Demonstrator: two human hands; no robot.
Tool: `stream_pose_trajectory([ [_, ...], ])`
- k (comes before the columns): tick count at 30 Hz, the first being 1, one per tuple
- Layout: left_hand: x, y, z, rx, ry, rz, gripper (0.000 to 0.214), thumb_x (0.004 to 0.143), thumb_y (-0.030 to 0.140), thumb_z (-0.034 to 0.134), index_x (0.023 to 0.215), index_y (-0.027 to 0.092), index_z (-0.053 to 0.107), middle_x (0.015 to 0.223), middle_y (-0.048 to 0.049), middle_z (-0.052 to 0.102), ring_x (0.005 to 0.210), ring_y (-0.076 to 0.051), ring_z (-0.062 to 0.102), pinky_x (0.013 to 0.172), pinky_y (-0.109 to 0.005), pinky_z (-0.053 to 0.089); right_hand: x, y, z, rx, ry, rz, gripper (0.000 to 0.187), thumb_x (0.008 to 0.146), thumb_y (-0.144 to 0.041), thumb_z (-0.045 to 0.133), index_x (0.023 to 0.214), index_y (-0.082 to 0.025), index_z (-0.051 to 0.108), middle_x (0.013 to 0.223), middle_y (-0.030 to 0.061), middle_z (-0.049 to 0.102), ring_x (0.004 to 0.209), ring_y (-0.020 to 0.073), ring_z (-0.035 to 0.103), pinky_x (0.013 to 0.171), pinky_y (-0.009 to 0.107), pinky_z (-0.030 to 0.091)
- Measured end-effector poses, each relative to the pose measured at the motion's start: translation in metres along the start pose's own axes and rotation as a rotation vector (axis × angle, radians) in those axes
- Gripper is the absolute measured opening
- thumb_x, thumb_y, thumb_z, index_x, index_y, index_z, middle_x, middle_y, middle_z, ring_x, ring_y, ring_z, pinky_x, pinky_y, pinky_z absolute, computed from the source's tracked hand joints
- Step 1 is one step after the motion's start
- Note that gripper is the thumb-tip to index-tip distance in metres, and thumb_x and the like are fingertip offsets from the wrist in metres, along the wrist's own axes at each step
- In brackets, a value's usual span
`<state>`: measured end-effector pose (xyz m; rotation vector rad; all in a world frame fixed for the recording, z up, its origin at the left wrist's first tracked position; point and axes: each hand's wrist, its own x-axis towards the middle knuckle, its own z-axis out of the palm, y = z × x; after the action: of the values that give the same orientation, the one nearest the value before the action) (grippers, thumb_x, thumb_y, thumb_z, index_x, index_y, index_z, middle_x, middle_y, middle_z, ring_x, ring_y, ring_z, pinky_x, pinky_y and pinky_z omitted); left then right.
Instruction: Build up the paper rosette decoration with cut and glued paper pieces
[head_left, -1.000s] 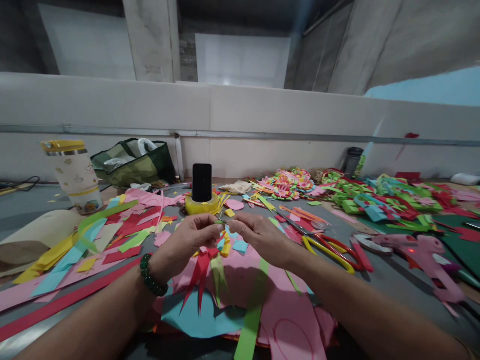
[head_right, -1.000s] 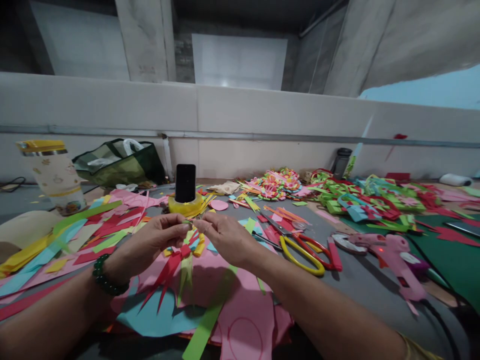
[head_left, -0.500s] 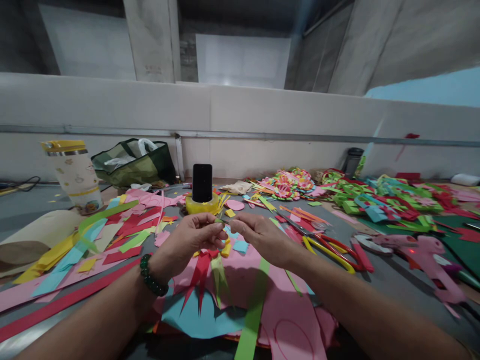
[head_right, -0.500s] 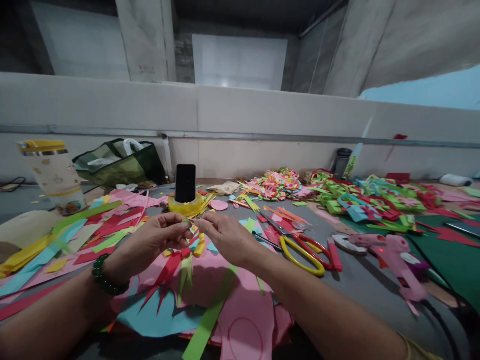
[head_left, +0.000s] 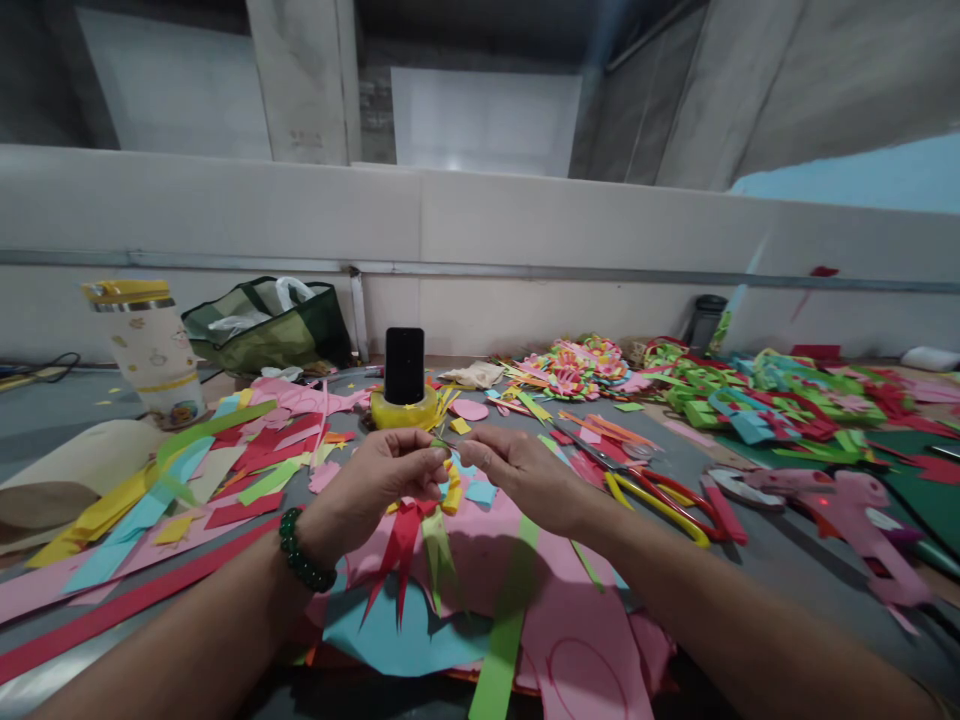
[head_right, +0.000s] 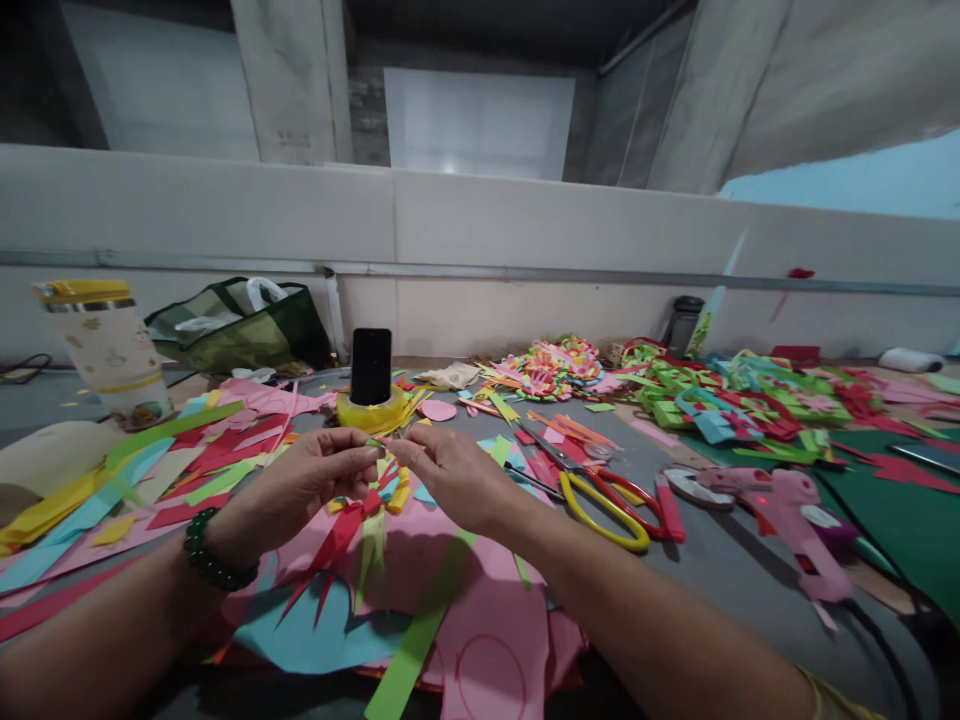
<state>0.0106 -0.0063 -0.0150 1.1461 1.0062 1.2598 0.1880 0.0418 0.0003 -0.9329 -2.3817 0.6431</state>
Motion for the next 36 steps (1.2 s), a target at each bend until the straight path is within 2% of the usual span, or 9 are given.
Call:
stream_pose_trajectory([
  [14, 0.0008, -0.0026, -0.002, 0.08, -0.044, 0.031, 0.02, 0.065, 0.03, 0.074, 0.064, 0.013, 0.062, 0.057, 0.0018, 0.058, 0.047, -0.007, 0.05, 0.048, -0.021, 0.037, -0.0011, -0.0025, -0.0006, -0.048, -0.015, -0.008, 0.041, 0.094, -0.05, 0.035, 0.077, -0.018, 0.054, 0.069, -0.0011, 0.05, 0.065, 0.0125, 0.044, 0.056, 0.026, 0.028],
  [23, 0.0021, -0.005, -0.0044, 0.051, -0.026, 0.05, 0.017, 0.068, 0.029, 0.073, 0.069, 0.014, 0.064, 0.059, 0.0029, 0.057, 0.051, -0.006, 0.047, 0.05, -0.019, 0.035, -0.0002, -0.0007, -0.0014, -0.027, 0.004, -0.016, 0.042, 0.094, -0.051, 0.035, 0.071, -0.019, 0.048, 0.065, -0.0029, 0.043, 0.061, 0.0114, 0.04, 0.055, 0.026, 0.027],
  [29, 0.0019, -0.0045, -0.0047, 0.089, -0.017, 0.064, 0.021, 0.069, 0.032, 0.072, 0.068, 0.014, 0.063, 0.055, 0.0058, 0.051, 0.047, -0.004, 0.042, 0.046, -0.018, 0.032, -0.0009, -0.0017, -0.0025, -0.015, -0.001, -0.014, 0.042, 0.094, -0.052, 0.035, 0.071, -0.019, 0.047, 0.065, -0.0032, 0.043, 0.062, 0.0114, 0.04, 0.056, 0.026, 0.027],
  [36, 0.0001, -0.0023, -0.0019, 0.03, -0.01, -0.005, 0.028, 0.064, 0.035, 0.078, 0.073, 0.015, 0.061, 0.069, 0.002, 0.062, 0.058, -0.009, 0.06, 0.054, -0.019, 0.046, -0.0008, -0.0013, -0.0013, -0.011, -0.002, -0.016, 0.042, 0.094, -0.051, 0.035, 0.072, -0.019, 0.05, 0.065, -0.0032, 0.043, 0.061, 0.0112, 0.04, 0.056, 0.026, 0.027],
])
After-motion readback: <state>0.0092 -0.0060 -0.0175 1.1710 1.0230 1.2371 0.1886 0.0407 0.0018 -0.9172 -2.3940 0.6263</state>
